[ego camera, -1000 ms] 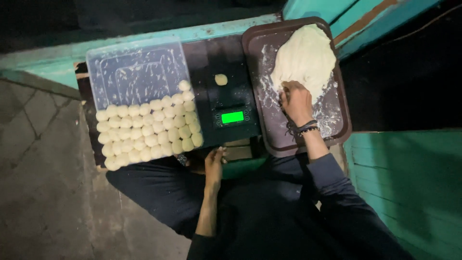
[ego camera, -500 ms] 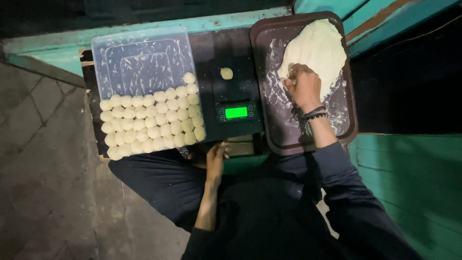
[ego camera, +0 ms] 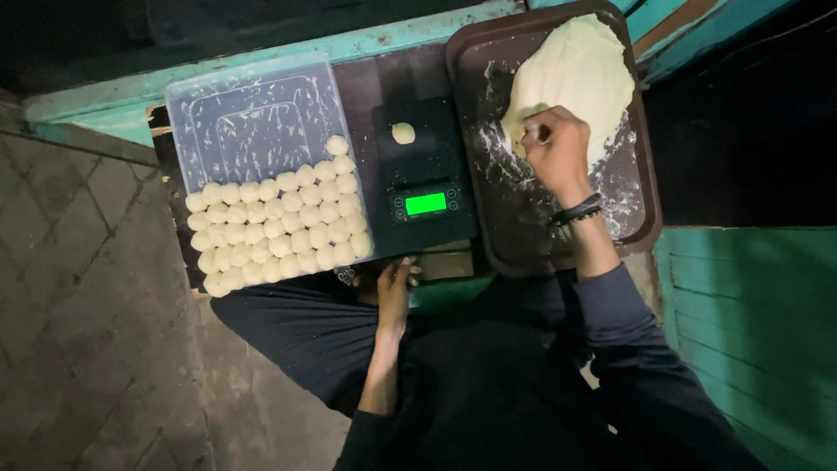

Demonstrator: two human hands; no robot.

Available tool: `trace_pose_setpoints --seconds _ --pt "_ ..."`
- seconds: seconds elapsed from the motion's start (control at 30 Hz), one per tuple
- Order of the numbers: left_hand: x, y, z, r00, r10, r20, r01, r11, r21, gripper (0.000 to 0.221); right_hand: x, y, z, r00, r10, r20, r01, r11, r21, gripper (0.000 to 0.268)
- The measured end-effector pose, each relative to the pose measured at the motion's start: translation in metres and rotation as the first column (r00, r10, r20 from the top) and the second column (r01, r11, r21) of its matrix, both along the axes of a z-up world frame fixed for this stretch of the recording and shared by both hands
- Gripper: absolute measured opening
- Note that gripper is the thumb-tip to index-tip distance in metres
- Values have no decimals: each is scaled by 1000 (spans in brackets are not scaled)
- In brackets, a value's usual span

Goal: Portioning dough into small pieces, weighing them on a scale, and rolling them into balls before placing them in a storage container.

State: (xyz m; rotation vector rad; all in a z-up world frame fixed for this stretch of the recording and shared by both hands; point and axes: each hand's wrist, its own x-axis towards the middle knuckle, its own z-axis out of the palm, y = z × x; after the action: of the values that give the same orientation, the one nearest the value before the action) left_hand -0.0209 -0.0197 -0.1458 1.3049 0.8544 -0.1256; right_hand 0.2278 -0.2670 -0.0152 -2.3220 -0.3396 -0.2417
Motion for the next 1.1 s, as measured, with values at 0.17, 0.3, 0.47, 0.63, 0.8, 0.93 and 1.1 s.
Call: trace_pose_setpoints --seconds 0.17,0.3,0.47,0.63,0.8,0.93,1.1 --pt "0 0 6 999 2 42 -1 1000 -21 29 -9 15 46 998 25 -51 -9 955 297 15" --pt "6 0 28 999 -26 39 27 999 -18 36 -17 40 74 957 275 -96 -160 772 616 50" --pt "1 1 7 998 -39 42 40 999 0 35 -21 76 60 903 354 -242 -55 656 753 54" --pt "1 3 30 997 1 81 3 999 -49 37 -11 107 42 884 416 -215 -130 659 741 53" --pt "6 6 72 998 -62 0 62 995 -82 44 0 141 33 959 279 -45 -254 923 290 35" --pt "6 10 66 997 -73 14 73 995 -71 45 18 146 -2 930 360 74 -364 930 52 21" --pt "3 16 57 993 -114 6 114 989 -94 41 19 132 -28 938 346 31 -328 912 -248 14"
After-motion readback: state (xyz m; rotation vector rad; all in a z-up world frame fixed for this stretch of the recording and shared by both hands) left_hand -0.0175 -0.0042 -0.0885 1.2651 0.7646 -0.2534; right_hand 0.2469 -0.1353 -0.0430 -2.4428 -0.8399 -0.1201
